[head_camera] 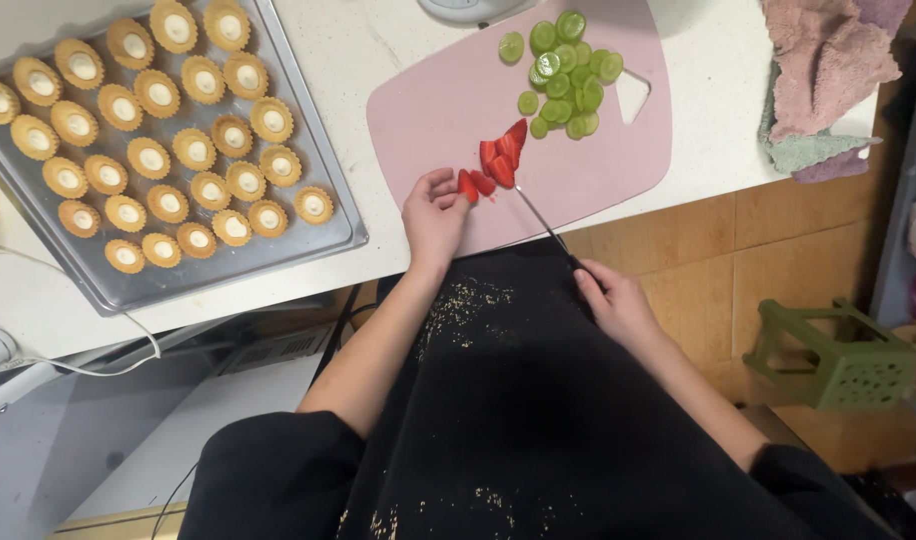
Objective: The person picks grapes from a bowl and slices them on a cutting board before slicing strawberries. They also move a small bottle and a plastic bag on the counter by hand.
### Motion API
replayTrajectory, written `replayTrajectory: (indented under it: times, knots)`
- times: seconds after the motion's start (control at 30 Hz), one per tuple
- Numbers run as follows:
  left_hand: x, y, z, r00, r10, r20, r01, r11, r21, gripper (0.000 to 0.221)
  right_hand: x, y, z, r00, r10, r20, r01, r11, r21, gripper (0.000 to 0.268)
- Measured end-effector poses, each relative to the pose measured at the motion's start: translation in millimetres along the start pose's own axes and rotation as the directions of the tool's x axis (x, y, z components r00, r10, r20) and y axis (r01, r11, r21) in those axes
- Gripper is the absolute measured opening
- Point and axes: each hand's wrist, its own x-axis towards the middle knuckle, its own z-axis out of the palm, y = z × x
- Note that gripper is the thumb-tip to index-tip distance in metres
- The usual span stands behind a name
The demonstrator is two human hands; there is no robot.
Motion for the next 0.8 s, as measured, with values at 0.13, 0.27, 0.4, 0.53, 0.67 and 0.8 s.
replayTrajectory:
  times: [0.13, 0.27, 0.4, 0.53, 0.67, 0.8]
  knots:
    - [8.6, -0.7, -3.6, 0.996, -0.044, 0.078, 0.051, 0.994, -0.093, 0.035, 2.9, 3.5, -8.3, 0.998, -0.014, -0.057, 0.019, 0.996, 0.091, 0.031]
    - [25.1, 15.7, 9.4, 0.987, 0.056, 0.149, -0.038, 0.992, -0.118, 0.031, 7.8, 6.4, -15.8, 0.988, -0.077, -0.131, 0.100, 0.978, 0.181, 0.029]
    - [23.0, 32.5, 8.5, 0.947, 0.297, 0.118, -0.318, 0.916, 0.246, 0.025, 13.3, 1.2, -20.0, 0.987, -0.064, -0.147, 0.104, 0.955, 0.280, 0.027]
    - [7.8, 31.0, -8.8, 0.834, 0.505, 0.222, -0.542, 0.674, 0.502, 0.019, 19.0, -1.9, -25.6, 0.977, -0.110, -0.182, 0.150, 0.963, 0.225, 0.025]
    - [-1.4, 26.2, -9.1, 0.822, 0.479, 0.309, -0.563, 0.599, 0.569, 0.026, 22.1, 8.0, -28.1, 0.979, -0.082, -0.188, 0.134, 0.949, 0.287, 0.025]
    - [0.7, 26.4, -6.4, 0.817, 0.452, 0.358, -0.572, 0.552, 0.607, 0.016, 24.7, 12.8, -29.9, 0.976, -0.115, -0.183, 0.169, 0.934, 0.315, 0.026]
